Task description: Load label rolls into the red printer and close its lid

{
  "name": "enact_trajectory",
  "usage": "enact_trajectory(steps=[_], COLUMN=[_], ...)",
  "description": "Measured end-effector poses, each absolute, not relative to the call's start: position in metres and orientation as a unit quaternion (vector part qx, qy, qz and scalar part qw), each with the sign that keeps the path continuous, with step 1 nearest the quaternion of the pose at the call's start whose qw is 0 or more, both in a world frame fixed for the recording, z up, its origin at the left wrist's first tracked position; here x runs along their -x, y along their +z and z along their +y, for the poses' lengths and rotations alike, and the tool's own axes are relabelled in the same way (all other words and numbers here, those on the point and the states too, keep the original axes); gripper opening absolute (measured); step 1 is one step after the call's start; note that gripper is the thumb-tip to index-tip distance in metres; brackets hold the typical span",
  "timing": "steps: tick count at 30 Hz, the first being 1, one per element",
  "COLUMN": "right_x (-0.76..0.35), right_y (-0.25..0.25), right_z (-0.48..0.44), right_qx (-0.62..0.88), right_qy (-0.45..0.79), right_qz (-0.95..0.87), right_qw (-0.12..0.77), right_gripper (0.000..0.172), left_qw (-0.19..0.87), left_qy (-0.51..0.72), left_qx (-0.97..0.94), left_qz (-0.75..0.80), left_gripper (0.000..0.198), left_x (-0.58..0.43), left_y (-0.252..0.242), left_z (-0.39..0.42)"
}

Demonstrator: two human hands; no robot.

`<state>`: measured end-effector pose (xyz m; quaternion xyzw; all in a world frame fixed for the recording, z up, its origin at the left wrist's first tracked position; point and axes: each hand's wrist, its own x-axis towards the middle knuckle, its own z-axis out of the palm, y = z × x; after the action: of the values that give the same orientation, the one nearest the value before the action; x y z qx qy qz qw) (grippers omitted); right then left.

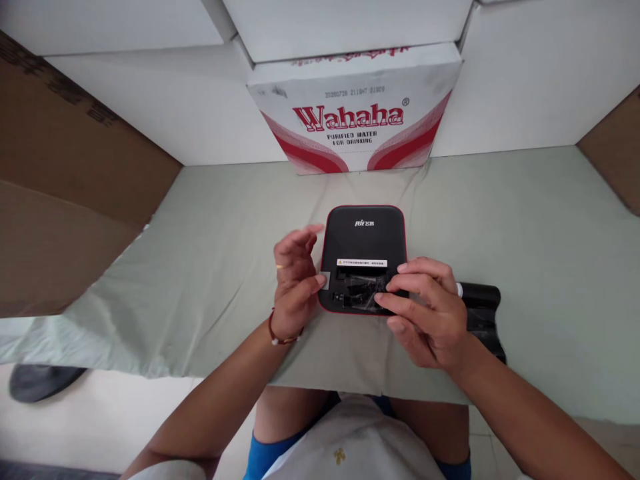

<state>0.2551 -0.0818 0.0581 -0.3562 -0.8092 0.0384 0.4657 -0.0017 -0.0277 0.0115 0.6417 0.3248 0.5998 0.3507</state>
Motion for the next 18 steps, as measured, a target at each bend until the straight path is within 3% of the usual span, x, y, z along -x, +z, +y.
enact_trajectory(steps=[4, 14, 18], right_x=[-0.257, -0.256, -0.260], right_y=[0.058, 0.064, 0.091], right_z=[-0.083, -0.080, -0.070], right_qx=[0.359, 0.324, 0.336], right_qy=[0.019, -0.011, 0.149], right_qz=[-0.815, -0.829, -0.825], right_qw=[0.454, 0.456, 0.428], right_gripper=[0.033, 0.034, 0.026], left_qw=[0.423, 0.502, 0.521], left_qy=[0.548, 0.533, 0.557], left_qx=[-0.610, -0.597, -0.576], left_qz=[0.385, 0.329, 0.296], left_gripper=[0.090, 0.088, 0.085], left_x=[0.004, -0.005, -0.007], left_y=[0.008, -0.015, -0.027], left_z=[-0.021, -0.019, -0.015])
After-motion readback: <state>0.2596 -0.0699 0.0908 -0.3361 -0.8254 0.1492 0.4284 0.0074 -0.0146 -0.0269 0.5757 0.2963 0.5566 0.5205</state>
